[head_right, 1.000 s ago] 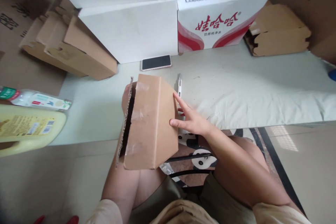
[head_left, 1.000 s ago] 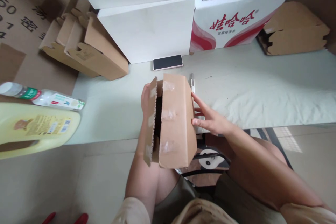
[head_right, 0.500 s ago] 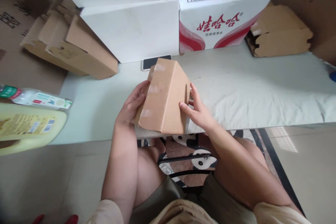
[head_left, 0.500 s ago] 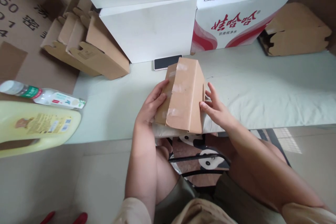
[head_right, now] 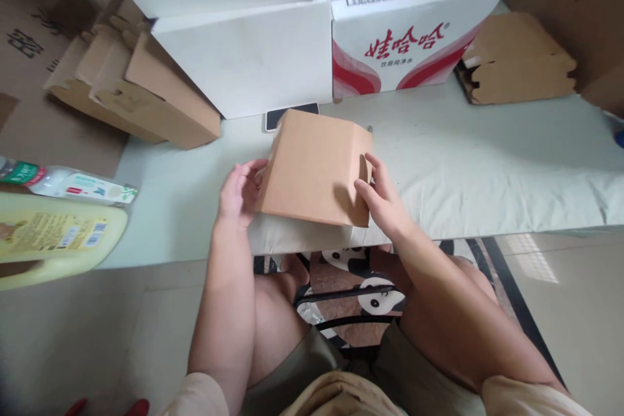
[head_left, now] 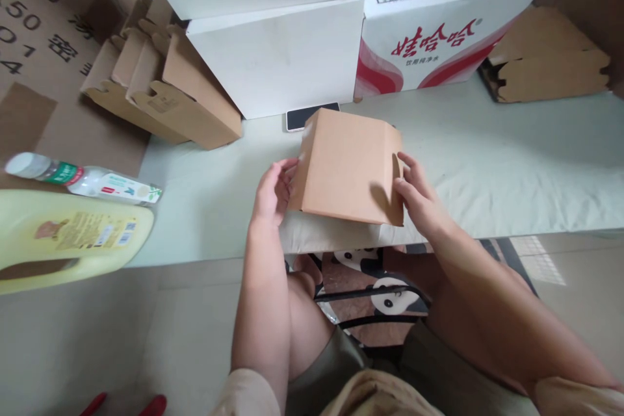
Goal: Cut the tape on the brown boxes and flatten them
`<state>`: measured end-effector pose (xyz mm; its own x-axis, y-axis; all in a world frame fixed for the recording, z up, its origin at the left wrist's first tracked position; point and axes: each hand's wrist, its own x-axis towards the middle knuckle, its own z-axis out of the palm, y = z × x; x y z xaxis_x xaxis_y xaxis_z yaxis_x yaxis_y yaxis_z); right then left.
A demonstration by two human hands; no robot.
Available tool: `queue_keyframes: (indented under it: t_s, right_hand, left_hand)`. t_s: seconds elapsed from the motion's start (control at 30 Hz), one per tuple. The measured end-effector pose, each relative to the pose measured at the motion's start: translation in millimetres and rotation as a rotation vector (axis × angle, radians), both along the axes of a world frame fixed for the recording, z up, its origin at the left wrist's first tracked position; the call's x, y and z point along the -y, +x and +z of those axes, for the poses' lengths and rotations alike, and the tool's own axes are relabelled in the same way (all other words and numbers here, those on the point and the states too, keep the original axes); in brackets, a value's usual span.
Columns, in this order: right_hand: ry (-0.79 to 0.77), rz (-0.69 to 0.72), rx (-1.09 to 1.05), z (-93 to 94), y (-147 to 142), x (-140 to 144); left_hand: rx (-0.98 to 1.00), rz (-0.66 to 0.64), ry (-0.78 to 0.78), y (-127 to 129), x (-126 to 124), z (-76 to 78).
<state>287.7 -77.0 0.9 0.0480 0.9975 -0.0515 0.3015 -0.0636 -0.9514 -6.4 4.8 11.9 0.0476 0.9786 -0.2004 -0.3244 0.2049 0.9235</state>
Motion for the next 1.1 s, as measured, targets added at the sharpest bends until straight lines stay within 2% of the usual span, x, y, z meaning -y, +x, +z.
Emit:
queue_keyframes:
  t_s: [0.07, 0.13, 0.23, 0.4, 0.47, 0.6, 0.73, 0.87, 0.97, 1.1]
  right_hand:
    - [-0.010, 0.011, -0.013, 2.0, -0.3, 1.7]
    - [-0.020, 0.015, -0.059, 5.2, -1.7, 3.0]
    - [-0.008, 0.037, -0.099, 8.8, -2.9, 3.2]
    - [0.005, 0.028, -0.084, 3.8, -1.1, 1.7]
    - [0.039, 0.033, -0.099, -0.6, -1.3, 0.4]
    - [0.140, 0.142, -0.118, -6.4, -5.2, -3.7]
    - [0.261, 0.170, 0.062, -7.6, -11.8, -6.4]
    - [0.305, 0.098, 0.083, -9.9, -16.0, -6.0]
    - [0.315, -0.035, 0.078, -13.0, -14.7, -6.5]
    - [0.352, -0.145, 0.085, -16.5, -11.5, -9.3]
  left_hand:
    - [-0.045, -0.079, 0.009, 2.5, 1.4, 0.6]
    - [-0.104, -0.097, 0.007, 5.2, 1.4, -0.9]
    - [-0.199, -0.058, -0.003, 8.3, 0.1, -4.1]
    - [-0.221, -0.012, 0.116, 10.1, 0.4, -2.9]
    - [-0.238, 0.049, 0.141, 8.6, 0.0, -1.7]
    - [-0.273, 0.248, 0.112, 2.5, -3.9, -3.8]
    - [-0.218, 0.352, 0.085, -2.1, -7.1, -7.6]
    - [-0.072, 0.307, 0.071, -5.9, -5.3, -3.1]
    - [0.045, 0.201, 0.152, -7.7, -1.7, 0.1]
    - [-0.095, 0.054, 0.261, -5.9, 1.2, -7.3]
